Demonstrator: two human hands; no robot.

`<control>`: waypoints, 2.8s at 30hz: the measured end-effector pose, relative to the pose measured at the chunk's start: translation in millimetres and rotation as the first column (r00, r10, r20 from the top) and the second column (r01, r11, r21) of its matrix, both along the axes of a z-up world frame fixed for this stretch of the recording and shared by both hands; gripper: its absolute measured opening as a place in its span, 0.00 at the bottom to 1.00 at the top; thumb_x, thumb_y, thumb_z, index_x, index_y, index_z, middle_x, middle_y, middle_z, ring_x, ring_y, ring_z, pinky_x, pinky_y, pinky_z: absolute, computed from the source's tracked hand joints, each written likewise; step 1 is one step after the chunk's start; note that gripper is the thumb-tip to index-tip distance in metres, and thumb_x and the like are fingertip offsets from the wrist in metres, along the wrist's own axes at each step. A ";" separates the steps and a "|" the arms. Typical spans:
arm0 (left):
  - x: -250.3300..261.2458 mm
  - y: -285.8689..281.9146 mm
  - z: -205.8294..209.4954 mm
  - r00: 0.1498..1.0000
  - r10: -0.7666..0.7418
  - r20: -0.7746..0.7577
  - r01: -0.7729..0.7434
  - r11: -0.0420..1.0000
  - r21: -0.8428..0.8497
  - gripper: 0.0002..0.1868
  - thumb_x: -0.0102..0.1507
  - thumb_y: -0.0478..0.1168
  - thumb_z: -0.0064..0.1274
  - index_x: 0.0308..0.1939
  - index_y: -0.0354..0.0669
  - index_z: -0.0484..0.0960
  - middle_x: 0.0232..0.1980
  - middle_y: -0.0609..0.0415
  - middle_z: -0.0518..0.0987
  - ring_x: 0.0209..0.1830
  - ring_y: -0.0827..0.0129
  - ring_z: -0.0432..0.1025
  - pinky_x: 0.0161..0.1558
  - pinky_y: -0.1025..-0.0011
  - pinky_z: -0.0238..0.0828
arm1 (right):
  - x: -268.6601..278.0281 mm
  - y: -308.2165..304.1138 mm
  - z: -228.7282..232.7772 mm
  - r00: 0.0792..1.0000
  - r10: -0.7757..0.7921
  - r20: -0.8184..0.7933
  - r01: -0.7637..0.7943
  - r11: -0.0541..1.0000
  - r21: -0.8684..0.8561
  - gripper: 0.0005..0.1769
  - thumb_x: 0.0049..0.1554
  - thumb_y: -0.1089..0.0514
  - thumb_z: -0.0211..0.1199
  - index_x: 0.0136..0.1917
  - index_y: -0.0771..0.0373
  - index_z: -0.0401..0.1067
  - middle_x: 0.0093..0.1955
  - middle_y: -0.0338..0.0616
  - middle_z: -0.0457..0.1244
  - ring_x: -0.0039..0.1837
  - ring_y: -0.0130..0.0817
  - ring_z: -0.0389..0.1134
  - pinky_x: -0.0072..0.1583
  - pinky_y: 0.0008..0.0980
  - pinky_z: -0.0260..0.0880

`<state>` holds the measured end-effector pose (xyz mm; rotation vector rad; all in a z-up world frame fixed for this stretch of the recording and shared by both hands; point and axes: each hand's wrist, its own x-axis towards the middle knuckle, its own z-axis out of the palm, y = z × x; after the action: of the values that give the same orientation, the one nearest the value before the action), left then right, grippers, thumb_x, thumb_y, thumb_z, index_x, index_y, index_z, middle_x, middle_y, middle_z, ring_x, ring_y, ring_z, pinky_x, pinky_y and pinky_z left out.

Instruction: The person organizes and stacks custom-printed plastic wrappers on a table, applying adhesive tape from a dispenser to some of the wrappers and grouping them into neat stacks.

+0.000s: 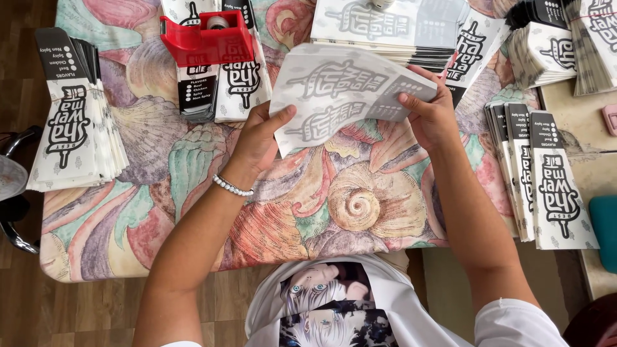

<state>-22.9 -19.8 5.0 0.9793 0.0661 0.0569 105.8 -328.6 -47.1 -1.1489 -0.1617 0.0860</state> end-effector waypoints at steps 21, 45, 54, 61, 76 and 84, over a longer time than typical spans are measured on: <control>-1.2 -7.7 -13.9 0.960 0.093 0.265 -0.243 0.752 0.613 0.21 0.71 0.49 0.49 0.61 0.40 0.75 0.56 0.49 0.82 0.57 0.61 0.77 0.56 0.69 0.80 | -12.1 6.7 16.4 0.992 0.119 -0.035 -0.119 0.993 0.003 0.50 0.47 0.69 0.76 0.80 0.62 0.58 0.63 0.41 0.64 0.64 0.32 0.69 0.67 0.29 0.76; -10.9 -7.9 28.4 0.945 0.120 0.304 -0.301 0.686 0.662 0.12 0.74 0.42 0.48 0.45 0.35 0.81 0.35 0.46 0.82 0.36 0.65 0.78 0.46 0.63 0.76 | -24.2 24.0 33.9 1.000 -0.010 -0.009 0.008 0.981 -0.192 0.15 0.49 0.72 0.78 0.49 0.67 0.78 0.43 0.48 0.72 0.48 0.36 0.77 0.53 0.32 0.81; -10.5 -20.9 11.9 0.906 0.201 0.373 -0.401 0.691 0.601 0.11 0.72 0.41 0.52 0.41 0.37 0.81 0.35 0.48 0.83 0.41 0.72 0.73 0.46 0.62 0.74 | -29.7 28.0 39.0 1.000 0.016 0.001 -0.016 0.981 -0.194 0.12 0.49 0.71 0.78 0.44 0.65 0.79 0.42 0.45 0.72 0.48 0.33 0.77 0.53 0.30 0.80; -6.9 -23.0 3.2 0.880 0.259 0.399 -0.464 0.653 0.598 0.10 0.71 0.40 0.53 0.40 0.36 0.82 0.35 0.50 0.83 0.43 0.75 0.69 0.48 0.63 0.73 | -29.4 29.2 39.4 1.000 0.013 -0.019 -0.016 0.982 -0.189 0.12 0.49 0.70 0.78 0.44 0.66 0.78 0.42 0.48 0.72 0.47 0.35 0.77 0.52 0.31 0.81; -3.7 -14.4 -21.2 0.910 0.209 0.358 -0.403 0.647 0.647 0.19 0.71 0.49 0.48 0.55 0.38 0.81 0.51 0.50 0.85 0.53 0.64 0.79 0.52 0.70 0.77 | -31.1 69.7 119.2 0.420 0.232 0.877 0.555 0.699 -0.451 0.08 0.67 0.72 0.72 0.58 0.78 0.78 0.53 0.58 0.66 0.55 0.50 0.68 0.54 0.41 0.69; -15.4 -14.0 -22.1 0.940 0.169 0.297 -0.325 0.712 0.623 0.22 0.70 0.51 0.48 0.56 0.37 0.80 0.50 0.48 0.85 0.53 0.59 0.80 0.49 0.69 0.83 | -34.0 71.2 137.5 0.479 0.315 0.820 0.486 0.683 -0.546 0.02 0.66 0.76 0.69 0.49 0.78 0.80 0.47 0.53 0.65 0.46 0.41 0.68 0.46 0.31 0.70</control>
<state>-38.3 -33.8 -17.1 1.6809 -0.0324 0.4701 71.9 -257.4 90.4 -1.9566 -1.1090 -0.6640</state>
